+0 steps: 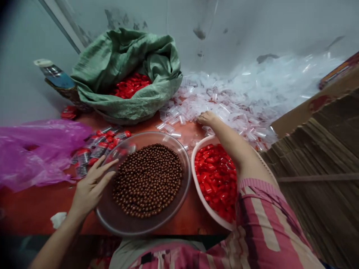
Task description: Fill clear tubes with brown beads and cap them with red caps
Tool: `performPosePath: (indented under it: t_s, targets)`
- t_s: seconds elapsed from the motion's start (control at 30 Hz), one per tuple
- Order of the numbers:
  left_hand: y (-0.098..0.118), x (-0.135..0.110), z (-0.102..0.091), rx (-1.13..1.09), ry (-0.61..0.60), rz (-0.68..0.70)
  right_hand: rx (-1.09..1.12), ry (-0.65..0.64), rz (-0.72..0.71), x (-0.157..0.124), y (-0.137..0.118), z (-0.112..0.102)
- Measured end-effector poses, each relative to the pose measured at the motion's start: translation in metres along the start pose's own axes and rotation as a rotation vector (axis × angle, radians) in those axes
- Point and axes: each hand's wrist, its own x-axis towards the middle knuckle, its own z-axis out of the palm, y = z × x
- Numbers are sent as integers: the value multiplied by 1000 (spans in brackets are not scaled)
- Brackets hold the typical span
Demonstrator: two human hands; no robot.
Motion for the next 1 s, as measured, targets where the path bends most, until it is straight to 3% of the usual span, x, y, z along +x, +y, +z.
performPosePath:
  t_s: [0.13,0.2,0.3,0.37,0.43,0.5,0.63,0.7,0.77,0.83,1.0]
  targets:
    - [1,-1,1,24,-4,32,-97,-20,-21,0,-1,-2]
    - [2,-1,2,35,13,31,-70,52,16,-6,-3,-7]
    - [8,1,2,87,74,60,282,277,126,-20,-21,-19]
    - [16,3,2,143,138,121,646,388,113,-33,-47,-31]
    - [28,6,2,147,175,190,984,442,-12,-50,-85,-45]
    - [44,10,3,33,112,209,1269,476,-150,-68,-129,-57]
    - [76,13,11,-378,-75,96,1643,391,-235,-98,-209,-71]
    - [86,12,15,-501,-95,51,1720,315,-225,-108,-234,-72]
    - [90,8,17,-546,-75,27,1682,291,-223,-114,-249,-72]
    - [90,3,17,-594,-100,8,1493,333,-259,-119,-255,-73]
    - [77,-6,10,-662,-263,-45,674,406,-515,-117,-252,-83]
